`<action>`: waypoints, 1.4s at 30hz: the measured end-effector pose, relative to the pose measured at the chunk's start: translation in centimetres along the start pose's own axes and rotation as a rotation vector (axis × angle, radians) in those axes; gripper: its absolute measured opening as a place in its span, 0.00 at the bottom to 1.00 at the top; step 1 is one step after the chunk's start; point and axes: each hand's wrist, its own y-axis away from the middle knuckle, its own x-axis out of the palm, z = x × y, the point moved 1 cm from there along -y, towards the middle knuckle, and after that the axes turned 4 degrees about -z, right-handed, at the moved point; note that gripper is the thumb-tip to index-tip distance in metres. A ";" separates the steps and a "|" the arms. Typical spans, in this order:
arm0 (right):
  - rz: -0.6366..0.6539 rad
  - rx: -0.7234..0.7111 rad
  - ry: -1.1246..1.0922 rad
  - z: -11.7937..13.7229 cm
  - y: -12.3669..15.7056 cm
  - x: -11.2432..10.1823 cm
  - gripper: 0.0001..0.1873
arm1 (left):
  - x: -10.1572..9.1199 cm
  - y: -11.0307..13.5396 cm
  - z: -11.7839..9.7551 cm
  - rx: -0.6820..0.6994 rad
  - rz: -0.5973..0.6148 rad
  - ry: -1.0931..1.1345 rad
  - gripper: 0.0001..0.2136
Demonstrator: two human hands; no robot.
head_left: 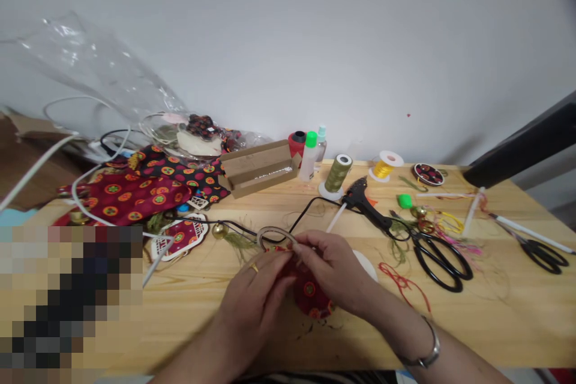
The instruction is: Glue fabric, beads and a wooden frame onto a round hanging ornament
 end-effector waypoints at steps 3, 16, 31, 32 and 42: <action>-0.027 0.040 0.024 -0.6 -0.2 -0.4 0.13 | -1.4 0.4 2.3 -0.023 -0.031 -0.125 0.11; -0.038 0.017 0.050 0.0 -0.1 -0.9 0.12 | -4.9 -2.9 8.0 -0.588 0.341 -0.638 0.18; 0.012 0.136 -0.391 1.1 -1.0 -1.3 0.09 | -3.0 -2.9 5.8 -0.557 0.342 -0.825 0.19; 0.010 0.123 -0.381 1.0 -1.1 -1.3 0.10 | -2.8 -2.9 5.8 -0.546 0.336 -0.832 0.19; -0.164 -0.003 0.060 -1.4 -1.9 -1.6 0.12 | -4.9 -2.1 7.5 -0.699 0.136 -0.300 0.16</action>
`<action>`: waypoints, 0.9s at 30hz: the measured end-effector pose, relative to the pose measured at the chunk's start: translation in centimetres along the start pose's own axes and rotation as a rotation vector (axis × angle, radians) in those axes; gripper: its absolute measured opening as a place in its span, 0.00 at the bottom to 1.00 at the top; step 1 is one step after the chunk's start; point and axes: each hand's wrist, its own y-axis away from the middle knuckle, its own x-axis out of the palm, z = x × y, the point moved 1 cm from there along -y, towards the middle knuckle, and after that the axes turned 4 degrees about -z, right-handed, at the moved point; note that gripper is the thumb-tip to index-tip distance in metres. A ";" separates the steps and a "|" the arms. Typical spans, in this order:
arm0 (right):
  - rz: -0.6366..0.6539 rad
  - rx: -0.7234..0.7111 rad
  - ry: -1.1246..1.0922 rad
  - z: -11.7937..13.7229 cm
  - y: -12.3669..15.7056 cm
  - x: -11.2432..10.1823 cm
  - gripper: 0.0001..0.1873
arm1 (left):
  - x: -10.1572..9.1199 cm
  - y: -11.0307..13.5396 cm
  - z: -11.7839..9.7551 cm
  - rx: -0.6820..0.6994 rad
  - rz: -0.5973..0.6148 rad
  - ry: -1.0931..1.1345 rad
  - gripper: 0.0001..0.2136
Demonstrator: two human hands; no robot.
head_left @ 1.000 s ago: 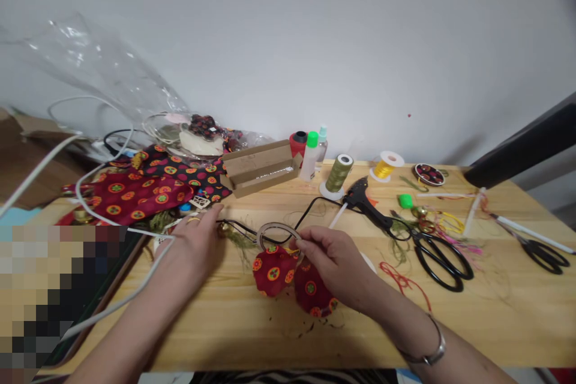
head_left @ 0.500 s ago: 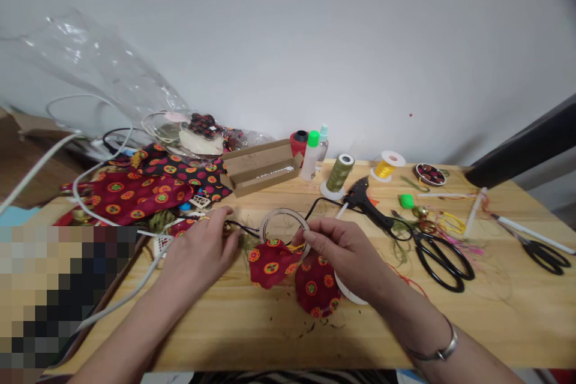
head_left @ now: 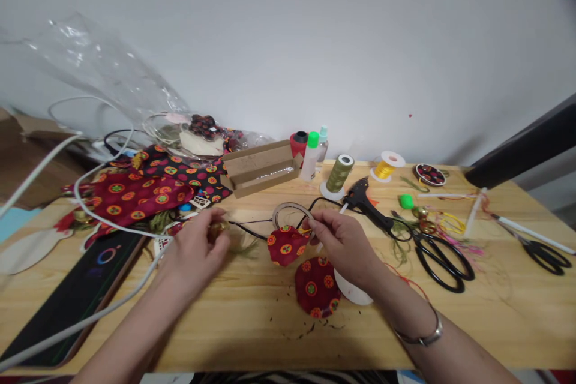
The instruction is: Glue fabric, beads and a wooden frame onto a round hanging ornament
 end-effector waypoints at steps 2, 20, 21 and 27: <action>0.020 0.001 0.023 0.0 0.1 0.0 0.12 | -0.2 -0.3 0.0 -0.130 -0.012 0.256 0.16; 0.165 0.122 -0.428 2.1 0.6 -2.3 0.09 | 0.1 0.4 -0.9 -0.016 0.139 0.430 0.22; 0.144 0.133 -0.501 2.1 0.6 -2.5 0.09 | 0.2 0.5 -0.7 0.052 0.165 0.278 0.22; 0.062 0.145 -0.694 3.1 0.5 -4.3 0.08 | 0.9 0.6 -1.1 0.277 0.216 -0.137 0.22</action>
